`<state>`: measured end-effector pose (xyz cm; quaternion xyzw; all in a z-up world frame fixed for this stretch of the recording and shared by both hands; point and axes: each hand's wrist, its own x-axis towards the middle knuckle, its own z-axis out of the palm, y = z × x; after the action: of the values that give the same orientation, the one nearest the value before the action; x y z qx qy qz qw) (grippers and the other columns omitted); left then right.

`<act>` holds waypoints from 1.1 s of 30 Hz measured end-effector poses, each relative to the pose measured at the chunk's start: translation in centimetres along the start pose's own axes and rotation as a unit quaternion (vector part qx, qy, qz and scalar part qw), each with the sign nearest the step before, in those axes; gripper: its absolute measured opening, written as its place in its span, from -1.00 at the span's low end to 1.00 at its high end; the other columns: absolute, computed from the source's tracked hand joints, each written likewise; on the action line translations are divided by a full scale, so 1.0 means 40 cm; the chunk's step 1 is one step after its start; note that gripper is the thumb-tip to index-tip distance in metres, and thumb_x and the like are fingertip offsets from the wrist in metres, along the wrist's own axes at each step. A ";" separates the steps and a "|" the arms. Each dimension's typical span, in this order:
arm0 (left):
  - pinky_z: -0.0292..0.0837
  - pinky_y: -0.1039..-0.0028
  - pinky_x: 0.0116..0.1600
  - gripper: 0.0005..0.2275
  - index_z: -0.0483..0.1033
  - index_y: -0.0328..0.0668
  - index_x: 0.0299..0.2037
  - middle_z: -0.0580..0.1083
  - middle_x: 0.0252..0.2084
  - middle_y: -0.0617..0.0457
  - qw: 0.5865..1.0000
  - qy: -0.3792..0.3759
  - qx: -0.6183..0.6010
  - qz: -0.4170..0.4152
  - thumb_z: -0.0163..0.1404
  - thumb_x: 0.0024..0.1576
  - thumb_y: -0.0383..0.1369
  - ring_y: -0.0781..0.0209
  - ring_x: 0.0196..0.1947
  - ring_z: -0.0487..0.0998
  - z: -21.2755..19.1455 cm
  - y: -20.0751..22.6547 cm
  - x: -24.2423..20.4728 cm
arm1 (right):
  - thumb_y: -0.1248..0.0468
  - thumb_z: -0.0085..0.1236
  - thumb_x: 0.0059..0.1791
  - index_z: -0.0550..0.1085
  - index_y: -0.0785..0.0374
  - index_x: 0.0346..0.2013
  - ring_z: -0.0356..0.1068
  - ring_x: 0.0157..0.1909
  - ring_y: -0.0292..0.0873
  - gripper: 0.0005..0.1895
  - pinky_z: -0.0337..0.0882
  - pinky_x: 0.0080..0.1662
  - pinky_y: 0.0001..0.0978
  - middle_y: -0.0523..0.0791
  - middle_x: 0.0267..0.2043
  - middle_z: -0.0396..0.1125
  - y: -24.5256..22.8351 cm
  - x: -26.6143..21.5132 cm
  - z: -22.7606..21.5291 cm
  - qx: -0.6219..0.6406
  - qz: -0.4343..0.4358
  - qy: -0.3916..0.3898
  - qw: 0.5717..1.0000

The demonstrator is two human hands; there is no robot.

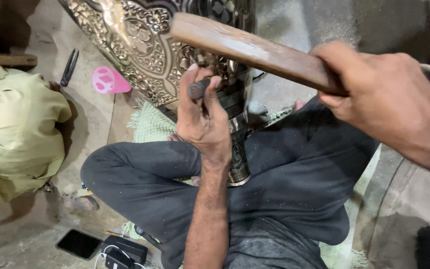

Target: The person sits cross-legged on the floor and uses a wooden mallet to strike a metal chisel, engraving intricate floral patterns onto a large, polished metal vase. The person repeatedly taps the chisel to deepen the design.

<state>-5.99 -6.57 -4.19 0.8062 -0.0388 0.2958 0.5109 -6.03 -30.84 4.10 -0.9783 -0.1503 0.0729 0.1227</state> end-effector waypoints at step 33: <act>0.47 0.34 0.32 -0.70 0.36 -0.38 0.21 0.47 0.12 -0.13 0.941 -0.015 -0.283 -0.183 -0.11 0.36 -0.34 0.16 0.12 0.52 -0.007 -0.023 0.001 | 0.23 0.39 -0.23 0.50 0.17 -0.19 0.53 -0.30 -0.12 -0.64 0.48 -0.23 -0.25 -0.13 -0.36 0.47 -0.076 0.039 -0.155 -0.057 -0.083 0.033 0.994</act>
<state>-5.73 -5.88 -4.80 0.6257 0.0195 0.1615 0.7629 -4.27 -28.91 10.69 -0.9697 -0.2307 0.0213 0.0774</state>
